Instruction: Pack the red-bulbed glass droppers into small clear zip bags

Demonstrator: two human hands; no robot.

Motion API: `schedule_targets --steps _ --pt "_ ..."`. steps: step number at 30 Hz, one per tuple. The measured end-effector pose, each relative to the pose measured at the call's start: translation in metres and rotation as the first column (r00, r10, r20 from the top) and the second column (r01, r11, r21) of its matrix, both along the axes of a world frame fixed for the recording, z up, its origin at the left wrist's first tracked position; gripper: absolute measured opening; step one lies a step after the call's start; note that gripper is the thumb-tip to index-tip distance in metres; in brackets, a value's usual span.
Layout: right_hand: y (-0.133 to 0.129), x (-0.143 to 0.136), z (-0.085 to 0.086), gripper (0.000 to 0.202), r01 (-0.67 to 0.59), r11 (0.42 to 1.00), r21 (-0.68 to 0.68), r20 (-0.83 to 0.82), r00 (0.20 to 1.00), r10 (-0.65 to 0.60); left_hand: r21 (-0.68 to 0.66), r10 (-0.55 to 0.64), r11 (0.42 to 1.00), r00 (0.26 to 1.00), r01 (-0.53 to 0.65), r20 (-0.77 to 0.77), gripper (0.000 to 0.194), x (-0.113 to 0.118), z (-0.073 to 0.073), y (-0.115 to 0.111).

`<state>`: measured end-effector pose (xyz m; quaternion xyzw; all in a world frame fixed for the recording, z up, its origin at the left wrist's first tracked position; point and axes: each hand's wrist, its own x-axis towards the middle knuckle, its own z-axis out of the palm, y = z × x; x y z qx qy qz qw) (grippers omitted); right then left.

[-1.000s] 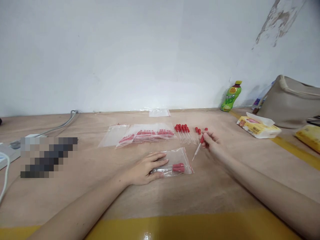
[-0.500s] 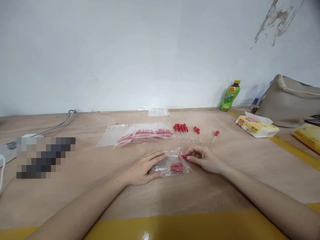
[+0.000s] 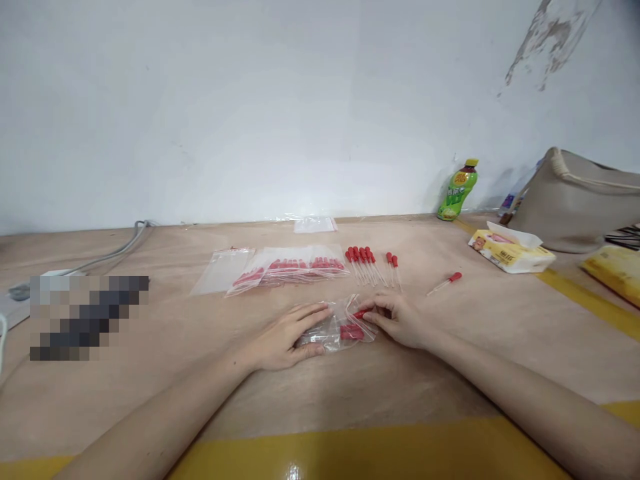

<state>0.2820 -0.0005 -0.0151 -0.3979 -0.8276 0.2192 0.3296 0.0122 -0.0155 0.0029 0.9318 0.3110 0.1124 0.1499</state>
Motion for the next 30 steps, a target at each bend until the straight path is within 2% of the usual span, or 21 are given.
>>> schedule_targets --steps 5,8,11,14,16,18,21,23,25,26,28,30 --pt "-0.001 0.003 0.004 0.021 -0.141 0.987 0.077 0.039 0.990 0.138 0.007 0.004 1.000 1.000 -0.004 -0.023 0.057 0.000 0.000 0.001" --pt "-0.003 -0.001 0.000 0.022 -0.135 0.989 0.068 0.025 0.991 0.134 0.008 -0.001 1.000 1.000 0.001 -0.016 0.057 0.000 -0.001 0.001" --pt "-0.004 -0.007 -0.006 0.026 -0.093 0.995 -0.037 -0.026 0.995 0.092 0.017 -0.006 1.000 1.000 0.006 -0.009 0.056 0.000 -0.001 0.002" --pt "0.002 -0.001 0.001 0.028 -0.076 0.980 -0.183 -0.056 0.996 0.067 0.017 -0.002 1.000 1.000 0.002 -0.019 0.055 0.000 -0.003 0.002" --pt "0.008 0.018 0.014 0.026 0.023 0.979 -0.202 0.024 1.000 -0.019 0.018 0.004 1.000 1.000 -0.004 -0.026 0.055 -0.001 -0.004 0.003" --pt "0.015 0.048 0.029 0.021 0.155 0.977 -0.148 0.238 0.964 -0.117 0.018 0.004 1.000 1.000 -0.004 -0.026 0.054 -0.002 -0.005 0.003" --pt "0.023 0.104 0.045 0.025 0.329 0.943 -0.050 0.509 0.821 -0.260 0.018 -0.006 1.000 1.000 0.006 -0.018 0.053 -0.002 -0.006 0.003" --pt "0.027 0.140 0.045 0.034 0.417 0.908 -0.042 0.604 0.735 -0.310 0.023 -0.009 1.000 1.000 0.009 -0.012 0.052 -0.002 -0.006 0.003" --pt "0.030 0.166 0.040 0.032 0.469 0.872 -0.141 0.670 0.694 -0.265 0.023 -0.009 1.000 1.000 0.010 -0.012 0.052 -0.001 -0.005 0.003" --pt "0.031 0.175 0.037 0.027 0.463 0.859 -0.216 0.676 0.706 -0.211 0.022 -0.007 1.000 1.000 0.008 -0.014 0.052 -0.001 -0.004 0.003" --pt "0.031 0.183 0.033 0.018 0.401 0.835 -0.378 0.635 0.768 -0.082 0.019 -0.002 1.000 1.000 0.002 -0.018 0.052 -0.001 -0.003 0.002" --pt "0.028 0.177 0.033 0.017 0.304 0.826 -0.475 0.558 0.830 0.015 0.018 0.001 1.000 1.000 0.000 -0.012 0.052 -0.001 -0.003 0.002"
